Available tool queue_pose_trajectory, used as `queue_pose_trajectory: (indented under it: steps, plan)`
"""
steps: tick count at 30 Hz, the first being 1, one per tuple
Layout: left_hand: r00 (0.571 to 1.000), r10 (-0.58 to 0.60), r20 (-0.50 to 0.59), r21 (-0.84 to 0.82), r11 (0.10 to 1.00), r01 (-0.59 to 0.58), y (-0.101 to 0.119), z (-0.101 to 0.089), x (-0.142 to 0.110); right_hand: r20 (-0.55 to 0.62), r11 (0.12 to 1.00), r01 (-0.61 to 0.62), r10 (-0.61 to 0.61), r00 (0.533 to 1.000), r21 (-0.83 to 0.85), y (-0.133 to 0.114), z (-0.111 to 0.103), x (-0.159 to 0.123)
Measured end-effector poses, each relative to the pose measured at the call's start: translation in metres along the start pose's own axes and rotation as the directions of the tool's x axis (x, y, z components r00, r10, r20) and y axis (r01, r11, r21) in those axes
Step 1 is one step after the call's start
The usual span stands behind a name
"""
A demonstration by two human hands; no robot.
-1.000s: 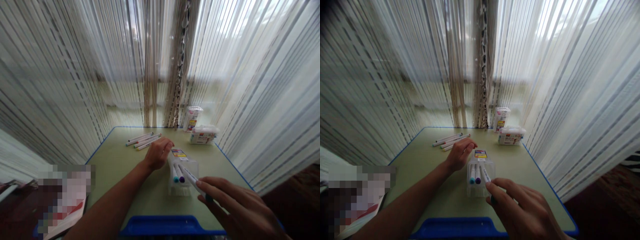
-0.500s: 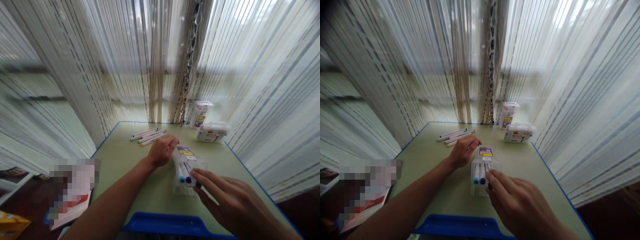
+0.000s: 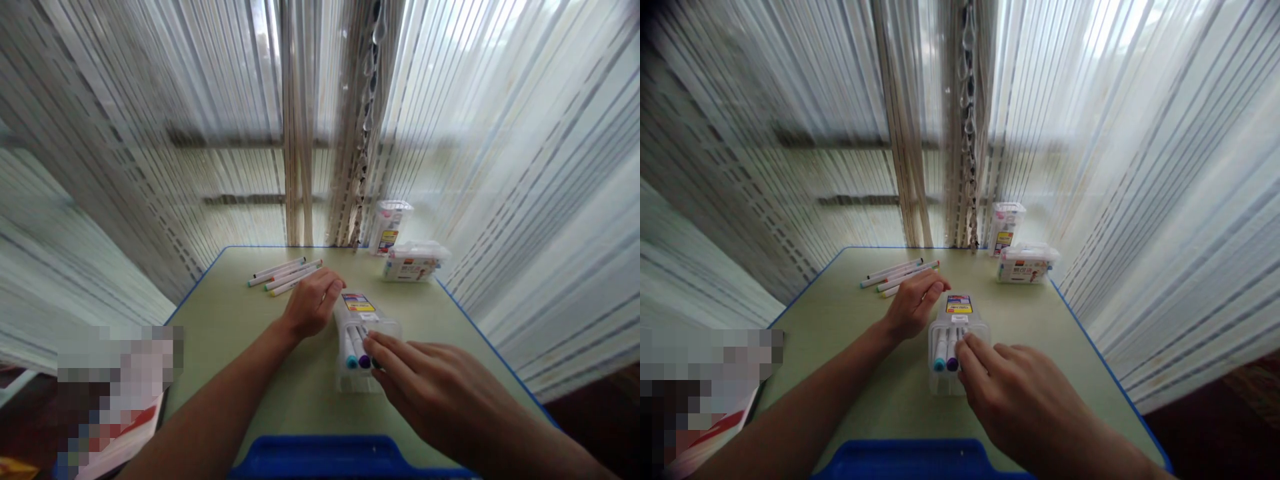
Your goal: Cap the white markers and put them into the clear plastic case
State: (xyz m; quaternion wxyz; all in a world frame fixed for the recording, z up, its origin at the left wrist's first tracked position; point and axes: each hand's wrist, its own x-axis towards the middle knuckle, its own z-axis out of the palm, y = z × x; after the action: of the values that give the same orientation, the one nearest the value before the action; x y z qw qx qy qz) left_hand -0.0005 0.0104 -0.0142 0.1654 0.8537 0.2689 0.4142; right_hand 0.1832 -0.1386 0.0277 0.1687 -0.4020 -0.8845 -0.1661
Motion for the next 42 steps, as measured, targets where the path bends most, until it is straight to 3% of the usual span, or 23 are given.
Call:
queue_pose_trajectory:
  steps: [5,10,13,15,17,19,21,23,27,30,34,42]
  plan:
    - [1.000,-0.009,0.008,0.004,1.000,0.009,-0.001,0.000,0.000,-0.066,1.000,0.025,-0.026,0.997,-0.019,0.000,-0.002,0.002]
    - [0.999,-0.037,0.004,0.057,0.998,0.037,-0.001,-0.001,0.002,-0.256,0.993,0.092,-0.070,0.964,0.077,0.005,-0.022,0.004]
    - [0.991,-0.129,0.036,0.243,0.963,0.117,-0.004,-0.001,0.004,-0.368,0.980,0.025,0.051,0.928,0.198,0.021,-0.031,0.017]
    - [0.973,-0.225,0.061,0.426,0.887,0.178,-0.007,-0.003,0.005,-0.440,0.953,-0.094,0.218,0.871,0.287,0.038,-0.028,0.034]
    - [0.958,-0.282,0.055,0.515,0.830,0.215,-0.011,-0.007,0.006,-0.391,0.851,-0.225,0.433,0.812,0.475,0.060,-0.014,0.054]
    - [0.944,-0.329,0.040,0.572,0.782,0.248,-0.016,-0.012,0.007,-0.304,0.673,-0.246,0.589,0.749,0.698,0.080,0.009,0.073]
    - [0.925,-0.379,0.023,0.620,0.731,0.284,-0.020,-0.018,0.007,-0.241,0.540,-0.241,0.672,0.700,0.807,0.095,0.035,0.082]
    - [0.904,-0.428,0.009,0.655,0.686,0.318,-0.023,-0.022,0.006,-0.198,0.484,-0.261,0.707,0.678,0.835,0.104,0.059,0.081]
    - [0.867,-0.497,0.015,0.685,0.637,0.354,-0.029,-0.022,0.003,-0.161,0.554,-0.356,0.679,0.717,0.752,0.109,0.085,0.059]
    - [0.858,-0.511,0.043,0.687,0.639,0.346,-0.034,-0.019,0.001,-0.189,0.650,-0.396,0.641,0.744,0.649,0.110,0.092,0.049]
    - [0.854,-0.514,0.079,0.674,0.659,0.334,-0.039,-0.018,-0.001,-0.170,0.732,-0.381,0.556,0.814,0.565,0.111,0.097,0.050]
    - [0.910,-0.408,0.076,0.544,0.781,0.305,-0.039,-0.006,0.001,-0.161,0.725,-0.386,0.560,0.813,0.570,0.110,0.101,0.050]
